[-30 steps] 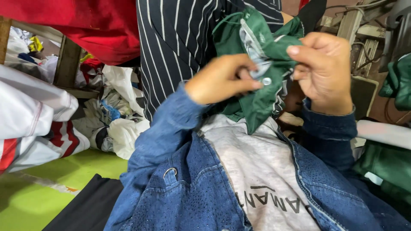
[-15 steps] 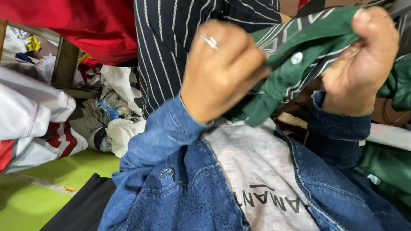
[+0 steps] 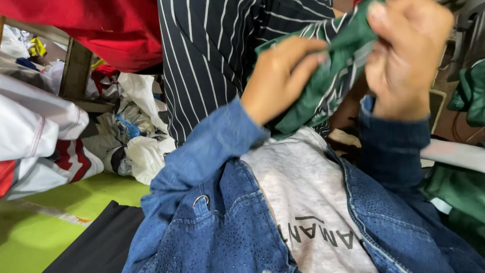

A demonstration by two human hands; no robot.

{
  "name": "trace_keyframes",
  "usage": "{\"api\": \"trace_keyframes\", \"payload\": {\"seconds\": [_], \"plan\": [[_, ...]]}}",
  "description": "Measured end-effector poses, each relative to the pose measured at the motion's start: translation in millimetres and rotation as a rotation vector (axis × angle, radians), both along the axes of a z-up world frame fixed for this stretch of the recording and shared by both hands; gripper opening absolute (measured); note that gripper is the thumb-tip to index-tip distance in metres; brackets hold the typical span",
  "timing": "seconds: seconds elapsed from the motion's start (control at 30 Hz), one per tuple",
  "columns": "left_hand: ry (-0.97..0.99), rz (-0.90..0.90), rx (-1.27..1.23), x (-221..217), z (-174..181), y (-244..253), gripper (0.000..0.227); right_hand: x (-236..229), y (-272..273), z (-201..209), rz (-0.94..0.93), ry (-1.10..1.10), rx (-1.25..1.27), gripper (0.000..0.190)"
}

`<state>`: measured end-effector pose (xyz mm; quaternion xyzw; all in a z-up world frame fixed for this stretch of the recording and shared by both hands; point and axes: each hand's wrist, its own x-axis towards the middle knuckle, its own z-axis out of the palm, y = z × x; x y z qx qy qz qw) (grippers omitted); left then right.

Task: Hand-finishing a green garment by trimming loose threads with scissors and performing small hand-sewing tasks

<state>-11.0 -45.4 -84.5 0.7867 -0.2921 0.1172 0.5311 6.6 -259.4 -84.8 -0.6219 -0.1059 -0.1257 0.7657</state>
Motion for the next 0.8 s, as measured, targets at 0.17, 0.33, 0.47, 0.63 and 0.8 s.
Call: {"api": "trace_keyframes", "payload": {"seconds": [0.17,0.33,0.47,0.63,0.8], "plan": [[0.456,0.078,-0.252,33.7,-73.3,-10.2,0.02,7.9,0.4,-12.8,-0.197,0.053,-0.36,0.019],[0.561,0.066,-0.324,33.6,-79.5,-9.7,0.023,-34.5,11.4,-7.1,-0.109,-0.171,-0.634,0.011],[0.528,0.05,-0.323,31.1,-78.6,-10.6,0.022,-31.2,13.7,-54.3,-0.157,0.351,-0.719,0.019],[0.392,0.135,-0.149,21.8,-67.3,-9.8,0.021,-32.3,37.1,-55.9,-0.106,0.513,-0.135,0.025],[0.251,0.214,0.021,5.2,-36.6,-10.0,0.016,-41.7,41.0,-46.7,-0.071,0.466,-0.076,0.028]]}}
